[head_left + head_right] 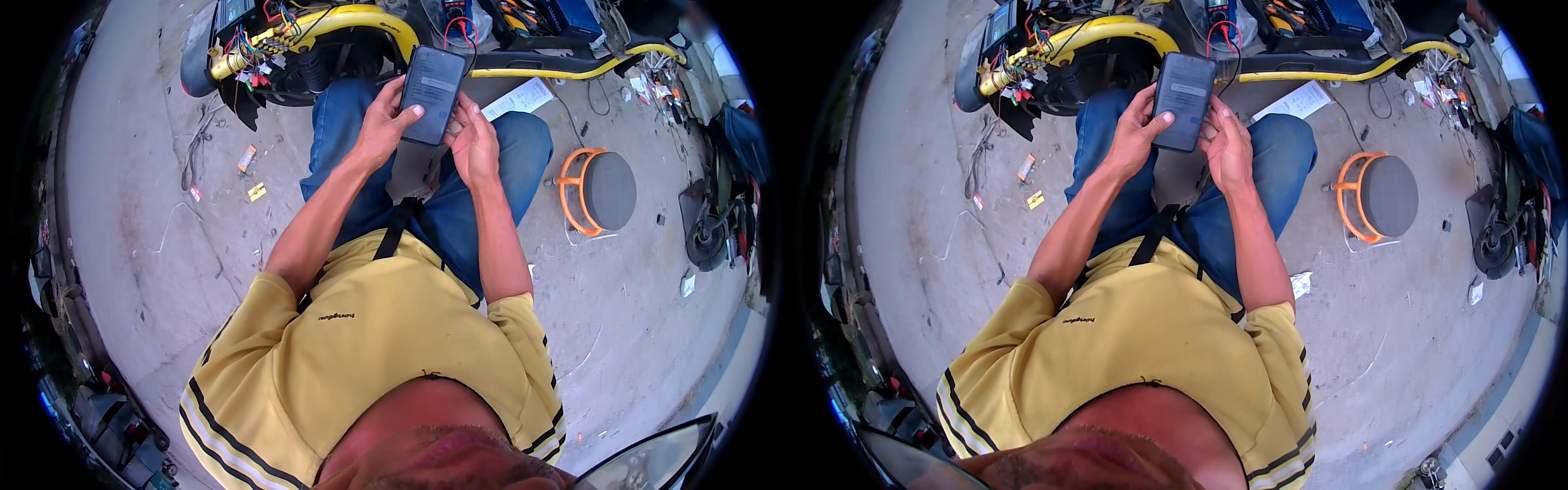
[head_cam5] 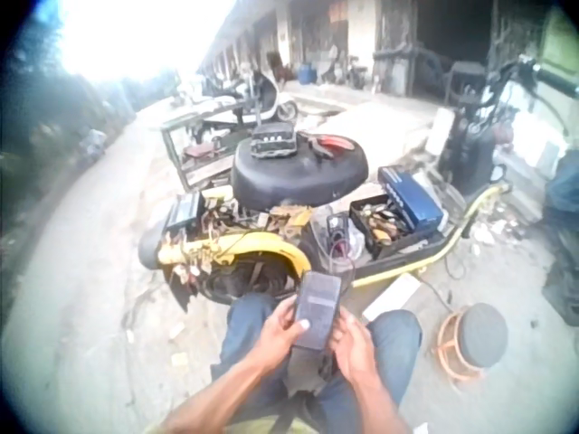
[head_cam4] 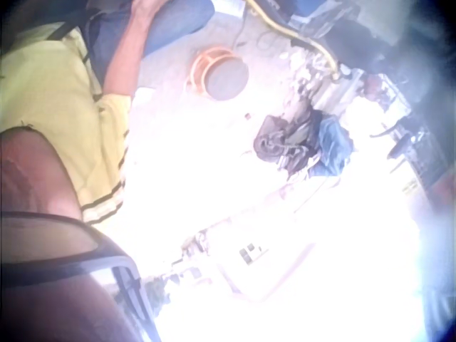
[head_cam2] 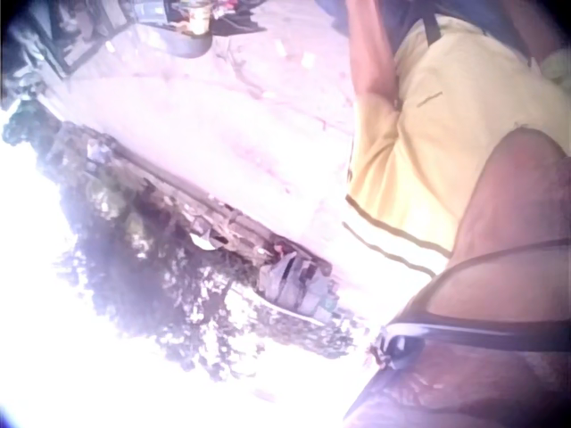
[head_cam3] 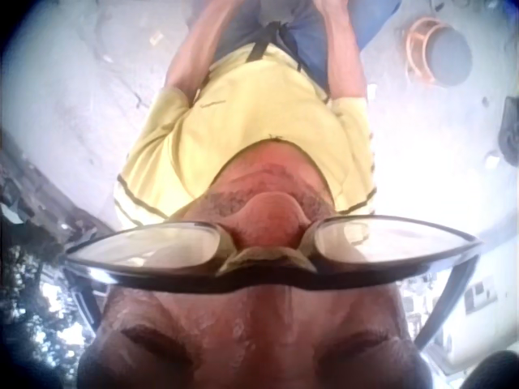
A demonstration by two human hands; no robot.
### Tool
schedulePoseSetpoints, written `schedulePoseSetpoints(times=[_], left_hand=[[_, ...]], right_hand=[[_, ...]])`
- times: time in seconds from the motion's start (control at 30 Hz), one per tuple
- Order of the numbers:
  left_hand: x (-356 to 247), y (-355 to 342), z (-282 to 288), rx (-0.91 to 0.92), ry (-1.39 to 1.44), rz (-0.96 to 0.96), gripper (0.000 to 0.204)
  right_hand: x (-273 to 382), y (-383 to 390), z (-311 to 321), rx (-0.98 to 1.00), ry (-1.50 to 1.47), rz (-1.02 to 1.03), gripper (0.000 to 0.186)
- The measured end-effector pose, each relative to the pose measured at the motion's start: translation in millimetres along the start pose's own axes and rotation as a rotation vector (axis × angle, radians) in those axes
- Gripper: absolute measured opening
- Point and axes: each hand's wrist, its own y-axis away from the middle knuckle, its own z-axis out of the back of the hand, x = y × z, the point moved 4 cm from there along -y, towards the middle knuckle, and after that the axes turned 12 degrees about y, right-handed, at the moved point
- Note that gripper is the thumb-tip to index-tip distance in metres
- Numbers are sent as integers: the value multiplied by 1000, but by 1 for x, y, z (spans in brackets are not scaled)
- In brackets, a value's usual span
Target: The person works on the exposed wiring of a yellow electric scooter, using a smartphone to reference information and a multimeter to test connections. They use pliers to strip and adjust wires near the battery and controller area.
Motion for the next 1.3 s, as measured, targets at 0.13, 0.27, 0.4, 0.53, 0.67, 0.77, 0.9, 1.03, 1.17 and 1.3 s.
schedulePoseSetpoints(times=[0.13, 0.27, 0.4, 0.53, 0.67, 0.77, 0.9, 1.03, 1.17, 1.3], left_hand=[[24, -1, 19, -6, 81, 29, 54], [34, 1, 38, -69, 346, 106, 42], [34, 3, 45, -136, 458, 145, 36], [45, -4, 53, -146, 466, 112, 33], [53, -11, 60, -176, 435, 114, 32], [58, -17, 64, -182, 428, 117, 32], [56, -20, 63, -196, 443, 131, 32], [54, -25, 65, -193, 491, 146, 33], [52, -31, 67, -183, 512, 147, 33], [54, -35, 71, -199, 543, 148, 33]], right_hand=[[-17, -9, -5, -36, -35, -45, 51], [-32, -17, -4, -41, -44, -106, 49], [-44, -27, -4, -49, 15, -97, 49], [-50, -30, -3, -92, 89, -132, 51], [-52, -29, -5, -94, 95, -200, 53], [-58, -30, 1, -107, 92, -228, 52], [-60, -33, 8, -48, 131, -263, 51], [-58, -35, 4, -45, 139, -278, 53], [-44, -36, -12, -14, 184, -297, 58], [-48, -35, -16, 52, 279, -283, 73]])
